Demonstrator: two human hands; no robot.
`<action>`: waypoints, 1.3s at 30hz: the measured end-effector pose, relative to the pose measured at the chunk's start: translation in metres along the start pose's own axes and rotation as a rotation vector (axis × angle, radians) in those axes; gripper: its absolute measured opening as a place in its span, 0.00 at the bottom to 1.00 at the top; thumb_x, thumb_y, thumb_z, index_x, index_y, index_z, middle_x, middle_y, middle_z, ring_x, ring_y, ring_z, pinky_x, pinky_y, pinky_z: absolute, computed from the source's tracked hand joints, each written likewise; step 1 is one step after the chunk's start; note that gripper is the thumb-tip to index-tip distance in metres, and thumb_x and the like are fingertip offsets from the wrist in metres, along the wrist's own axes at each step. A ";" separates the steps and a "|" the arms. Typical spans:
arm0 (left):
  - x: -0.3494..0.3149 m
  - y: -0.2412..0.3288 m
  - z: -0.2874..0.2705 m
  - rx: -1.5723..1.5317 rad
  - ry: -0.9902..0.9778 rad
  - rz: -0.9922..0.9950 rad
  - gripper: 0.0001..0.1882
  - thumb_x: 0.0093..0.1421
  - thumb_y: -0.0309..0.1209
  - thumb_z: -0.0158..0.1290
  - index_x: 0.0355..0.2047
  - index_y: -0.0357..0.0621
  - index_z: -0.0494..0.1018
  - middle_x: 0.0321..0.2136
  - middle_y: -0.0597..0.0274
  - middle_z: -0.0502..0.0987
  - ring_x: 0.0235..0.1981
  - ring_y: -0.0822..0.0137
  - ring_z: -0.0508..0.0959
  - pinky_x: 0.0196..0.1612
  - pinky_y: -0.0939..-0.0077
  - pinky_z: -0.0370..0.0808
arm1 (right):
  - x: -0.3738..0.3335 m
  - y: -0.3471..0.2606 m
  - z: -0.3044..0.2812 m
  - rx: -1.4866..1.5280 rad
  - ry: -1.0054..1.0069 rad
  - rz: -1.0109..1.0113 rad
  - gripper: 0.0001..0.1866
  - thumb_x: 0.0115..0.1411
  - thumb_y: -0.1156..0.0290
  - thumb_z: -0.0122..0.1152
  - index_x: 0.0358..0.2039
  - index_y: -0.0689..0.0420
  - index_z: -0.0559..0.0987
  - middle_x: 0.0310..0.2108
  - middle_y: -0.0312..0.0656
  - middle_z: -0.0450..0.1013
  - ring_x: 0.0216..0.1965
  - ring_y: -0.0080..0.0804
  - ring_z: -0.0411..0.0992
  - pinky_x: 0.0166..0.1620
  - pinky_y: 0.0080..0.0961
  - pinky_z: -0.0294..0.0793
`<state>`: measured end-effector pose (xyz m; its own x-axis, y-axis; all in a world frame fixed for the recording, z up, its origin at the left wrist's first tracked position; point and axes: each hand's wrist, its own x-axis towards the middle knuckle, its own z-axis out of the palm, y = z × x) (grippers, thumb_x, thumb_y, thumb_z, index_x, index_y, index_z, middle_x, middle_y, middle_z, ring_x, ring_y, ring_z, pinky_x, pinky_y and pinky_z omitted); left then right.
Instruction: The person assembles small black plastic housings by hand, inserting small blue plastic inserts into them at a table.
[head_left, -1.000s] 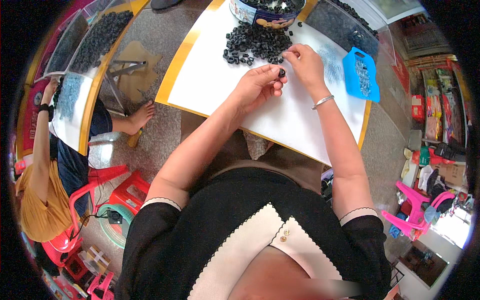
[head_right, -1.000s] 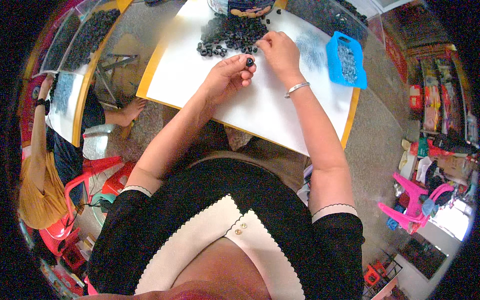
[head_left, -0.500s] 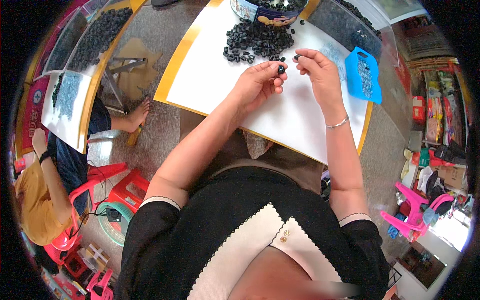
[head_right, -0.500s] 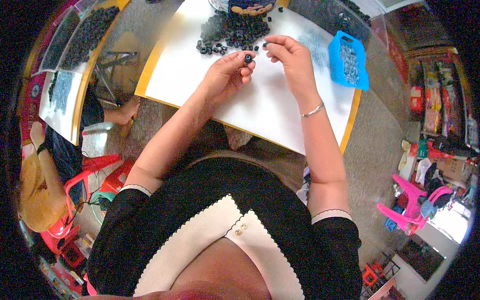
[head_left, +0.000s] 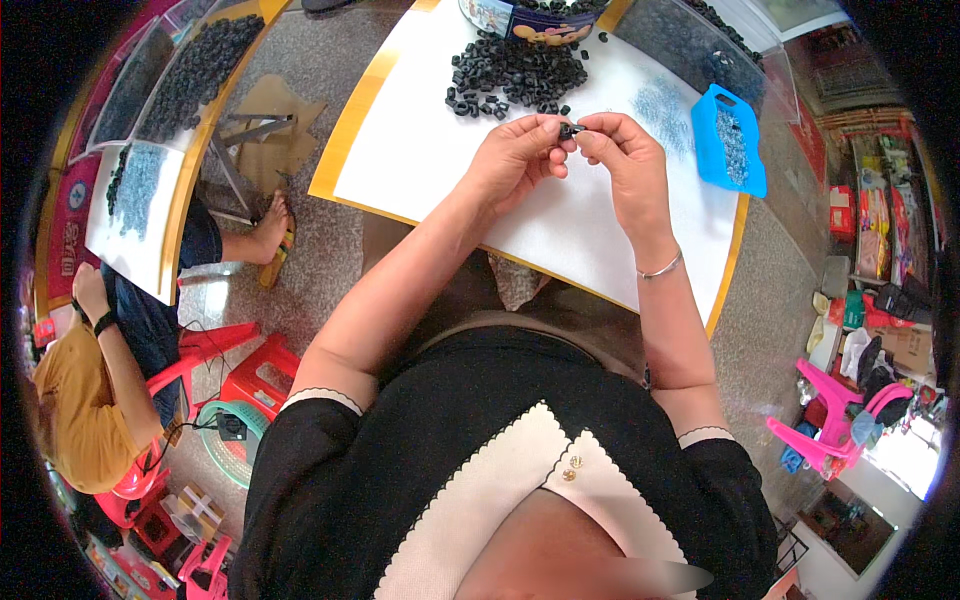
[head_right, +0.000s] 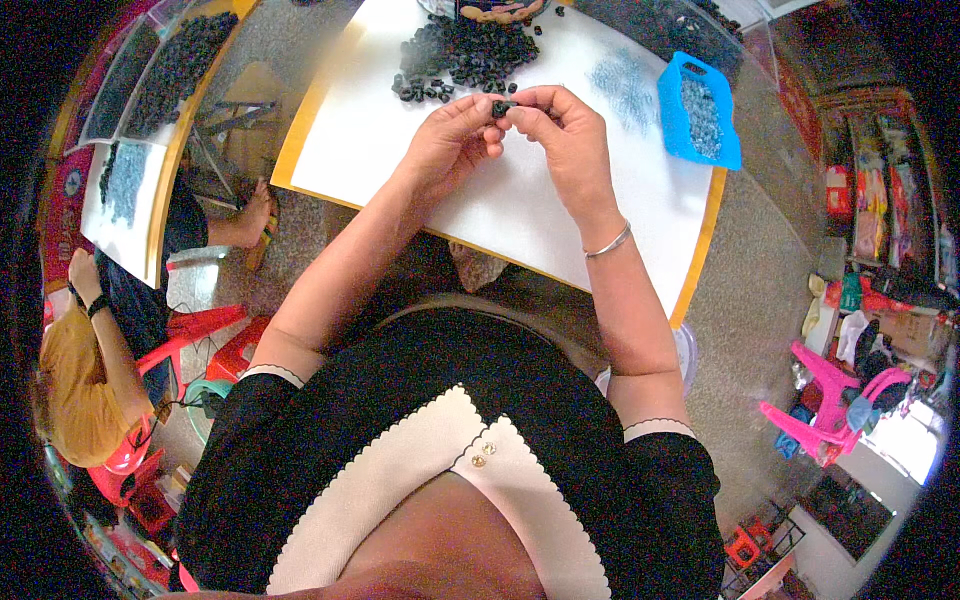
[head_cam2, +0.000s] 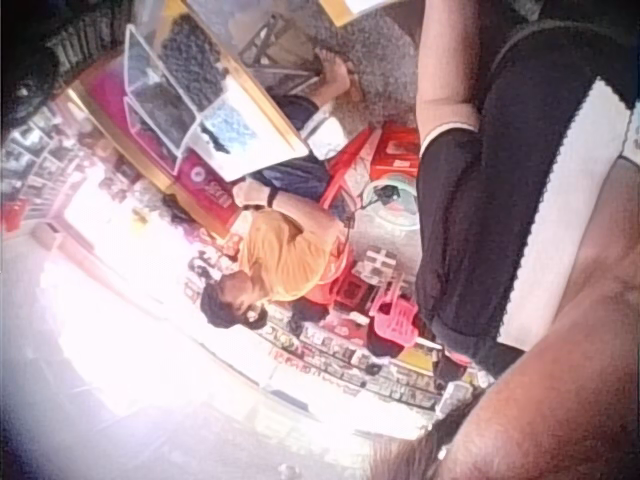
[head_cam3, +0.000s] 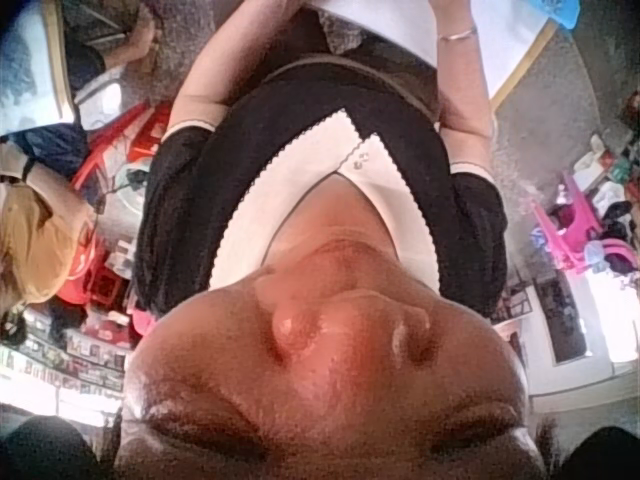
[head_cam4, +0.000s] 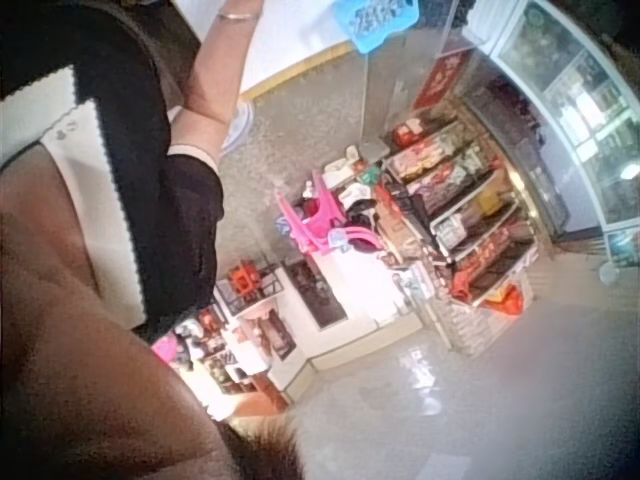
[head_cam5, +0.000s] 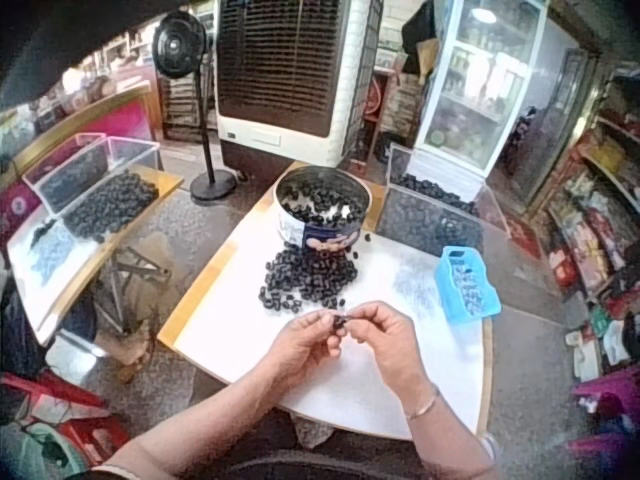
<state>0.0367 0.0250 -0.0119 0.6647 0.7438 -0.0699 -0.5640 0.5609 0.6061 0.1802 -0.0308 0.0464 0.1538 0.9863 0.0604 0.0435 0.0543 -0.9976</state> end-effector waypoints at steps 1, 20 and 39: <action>0.000 0.000 0.000 0.000 0.000 0.000 0.14 0.62 0.34 0.48 0.41 0.36 0.69 0.28 0.61 0.75 0.23 0.76 0.73 0.28 0.84 0.74 | -0.001 -0.001 0.001 -0.046 0.009 -0.009 0.08 0.55 0.73 0.59 0.35 0.62 0.77 0.28 0.36 0.75 0.29 0.17 0.68 0.34 0.14 0.67; -0.001 -0.001 0.007 0.183 0.078 0.079 0.11 0.60 0.30 0.50 0.39 0.34 0.71 0.26 0.61 0.75 0.22 0.71 0.75 0.29 0.80 0.74 | -0.004 0.008 0.006 -0.696 0.117 -0.641 0.06 0.51 0.75 0.61 0.30 0.60 0.76 0.26 0.42 0.71 0.28 0.35 0.69 0.32 0.27 0.69; -0.007 0.010 0.015 0.290 -0.027 -0.087 0.16 0.59 0.35 0.52 0.37 0.30 0.73 0.26 0.60 0.76 0.24 0.71 0.75 0.28 0.78 0.76 | -0.006 0.000 -0.007 -0.912 -0.042 -0.802 0.08 0.46 0.74 0.62 0.28 0.58 0.74 0.25 0.39 0.68 0.28 0.37 0.66 0.34 0.30 0.65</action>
<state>0.0343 0.0198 0.0066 0.7197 0.6850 -0.1127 -0.3432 0.4922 0.8000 0.1865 -0.0379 0.0461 -0.2668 0.7279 0.6316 0.7930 0.5383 -0.2853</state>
